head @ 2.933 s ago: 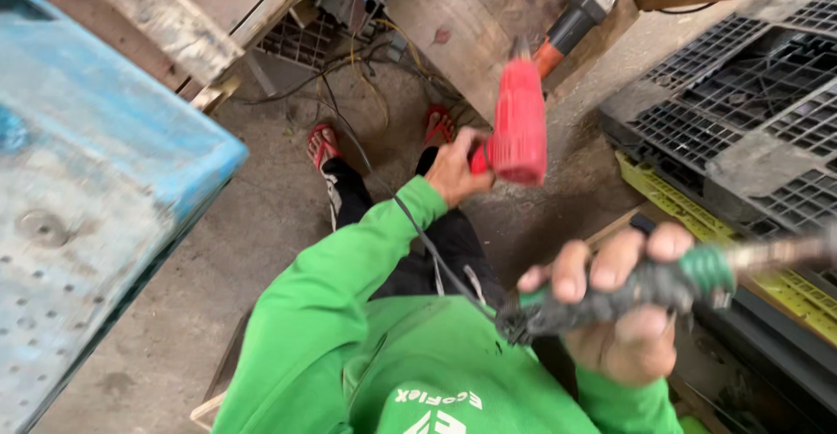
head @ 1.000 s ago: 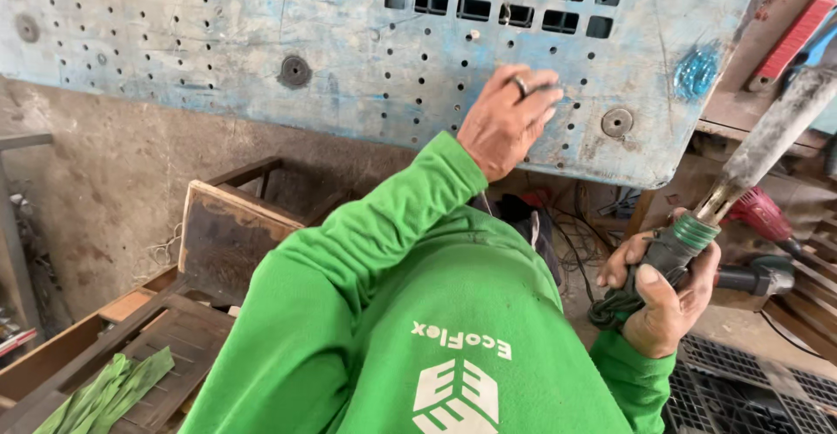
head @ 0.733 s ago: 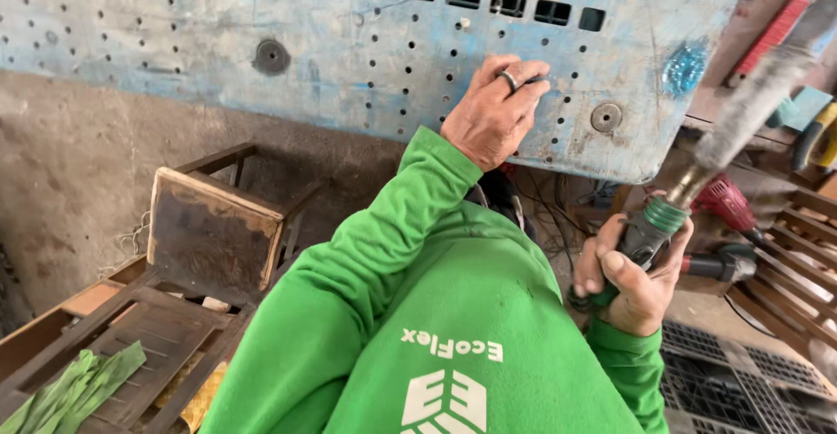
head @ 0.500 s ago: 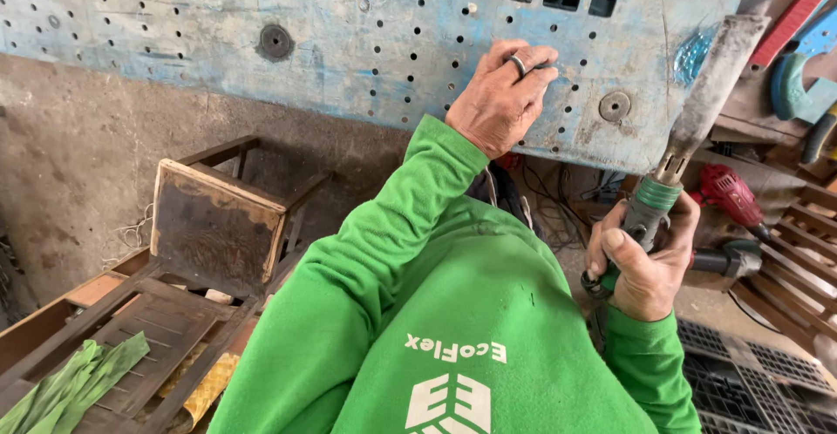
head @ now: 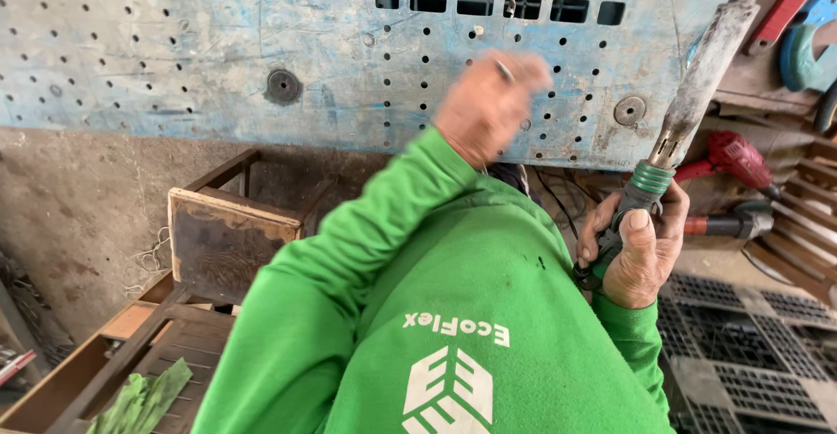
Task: The person uses a red power drill to create holes in a blue plastic pallet and then uses a soldering iron to melt and smooth the edges of the holes. The person works on multiple holes in sequence, switching between drilling and melting.
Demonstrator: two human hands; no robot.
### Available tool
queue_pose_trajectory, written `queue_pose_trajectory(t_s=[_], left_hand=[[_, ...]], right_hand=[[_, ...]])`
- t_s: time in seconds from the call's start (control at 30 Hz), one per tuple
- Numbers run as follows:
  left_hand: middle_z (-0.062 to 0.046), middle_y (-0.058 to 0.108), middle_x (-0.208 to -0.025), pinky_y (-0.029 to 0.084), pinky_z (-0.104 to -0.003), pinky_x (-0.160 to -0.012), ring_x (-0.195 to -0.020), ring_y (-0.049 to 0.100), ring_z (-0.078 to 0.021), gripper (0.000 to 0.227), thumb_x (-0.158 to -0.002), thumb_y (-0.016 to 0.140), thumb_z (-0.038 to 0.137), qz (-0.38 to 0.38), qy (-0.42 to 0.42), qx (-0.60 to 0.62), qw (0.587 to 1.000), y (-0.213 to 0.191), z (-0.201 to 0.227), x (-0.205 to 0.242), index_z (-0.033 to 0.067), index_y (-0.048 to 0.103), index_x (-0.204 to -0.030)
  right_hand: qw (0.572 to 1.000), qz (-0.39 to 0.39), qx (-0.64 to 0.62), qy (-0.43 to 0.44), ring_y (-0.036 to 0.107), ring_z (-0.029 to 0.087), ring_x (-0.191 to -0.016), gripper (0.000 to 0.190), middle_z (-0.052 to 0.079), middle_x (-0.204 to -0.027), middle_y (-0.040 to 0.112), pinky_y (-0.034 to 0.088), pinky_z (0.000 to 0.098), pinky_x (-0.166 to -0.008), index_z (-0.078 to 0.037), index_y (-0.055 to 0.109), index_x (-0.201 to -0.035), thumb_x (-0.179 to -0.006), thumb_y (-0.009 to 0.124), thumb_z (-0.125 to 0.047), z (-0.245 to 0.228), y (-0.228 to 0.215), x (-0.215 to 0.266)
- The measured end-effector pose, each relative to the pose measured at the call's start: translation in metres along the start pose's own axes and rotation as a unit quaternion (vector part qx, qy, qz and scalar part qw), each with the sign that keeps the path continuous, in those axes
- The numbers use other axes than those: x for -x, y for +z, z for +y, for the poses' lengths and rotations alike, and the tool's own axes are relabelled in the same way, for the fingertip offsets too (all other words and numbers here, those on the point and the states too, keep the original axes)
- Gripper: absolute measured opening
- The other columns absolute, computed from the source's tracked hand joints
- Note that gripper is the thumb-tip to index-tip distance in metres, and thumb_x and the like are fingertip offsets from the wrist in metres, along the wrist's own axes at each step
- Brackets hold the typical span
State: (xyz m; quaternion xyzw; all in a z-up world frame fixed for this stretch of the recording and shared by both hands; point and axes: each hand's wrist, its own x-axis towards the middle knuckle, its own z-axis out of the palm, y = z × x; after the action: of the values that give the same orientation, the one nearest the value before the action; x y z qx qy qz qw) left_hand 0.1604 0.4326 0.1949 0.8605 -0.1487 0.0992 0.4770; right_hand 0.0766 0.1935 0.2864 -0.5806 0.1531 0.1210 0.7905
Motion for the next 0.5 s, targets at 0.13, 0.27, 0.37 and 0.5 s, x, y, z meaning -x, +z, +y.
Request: queue_pose_trajectory(t_s=[0.13, 0.27, 0.37, 0.5], left_hand=[[-0.013, 0.069, -0.107, 0.054, -0.046, -0.083, -0.094, 0.065, -0.0332, 0.038, -0.091, 0.069, 0.001, -0.009, 0.051, -0.138, 0.989, -0.092, -0.072, -0.037, 0.0129, 0.066, -0.127], [-0.013, 0.071, -0.100, 0.054, -0.044, -0.072, -0.085, 0.067, -0.0315, 0.032, -0.103, 0.068, 0.010, -0.284, 0.078, -0.063, 0.953, -0.094, -0.109, -0.078, 0.0165, 0.068, -0.135], [-0.015, 0.067, -0.088, 0.054, -0.046, -0.067, -0.082, 0.069, -0.0320, 0.045, -0.091, 0.068, 0.009, -0.368, 0.136, -0.165, 0.905, -0.067, -0.110, -0.100, 0.0215, 0.071, -0.135], [-0.012, 0.068, -0.087, 0.056, -0.043, -0.064, -0.080, 0.070, -0.0286, 0.021, -0.088, 0.068, 0.009, -0.327, 0.260, -0.209, 0.884, -0.059, -0.110, -0.120, 0.0149, 0.073, -0.107]], right_hand=[[0.999, 0.027, 0.027, -0.005, 0.049, 0.017, -0.049, 0.061, 0.013, -0.083, 0.054, 0.040, 0.0286, -0.043, -0.004, 0.039, -0.146, -0.107, 0.073, -0.037, 0.006, 0.014, -0.003], [0.997, 0.050, 0.061, -0.003, 0.051, 0.016, -0.052, 0.061, 0.013, -0.085, 0.056, 0.042, 0.0273, -0.046, -0.003, 0.042, -0.145, -0.108, 0.070, -0.043, 0.011, 0.025, -0.008], [0.994, 0.074, 0.085, 0.002, 0.051, 0.015, -0.052, 0.063, 0.013, -0.087, 0.059, 0.043, 0.0266, -0.046, -0.002, 0.043, -0.144, -0.107, 0.068, -0.046, 0.014, 0.032, -0.003], [0.988, 0.098, 0.118, 0.002, 0.050, 0.013, -0.051, 0.063, 0.011, -0.082, 0.058, 0.042, 0.0245, -0.046, -0.001, 0.046, -0.146, -0.108, 0.066, -0.046, 0.016, 0.038, 0.010]])
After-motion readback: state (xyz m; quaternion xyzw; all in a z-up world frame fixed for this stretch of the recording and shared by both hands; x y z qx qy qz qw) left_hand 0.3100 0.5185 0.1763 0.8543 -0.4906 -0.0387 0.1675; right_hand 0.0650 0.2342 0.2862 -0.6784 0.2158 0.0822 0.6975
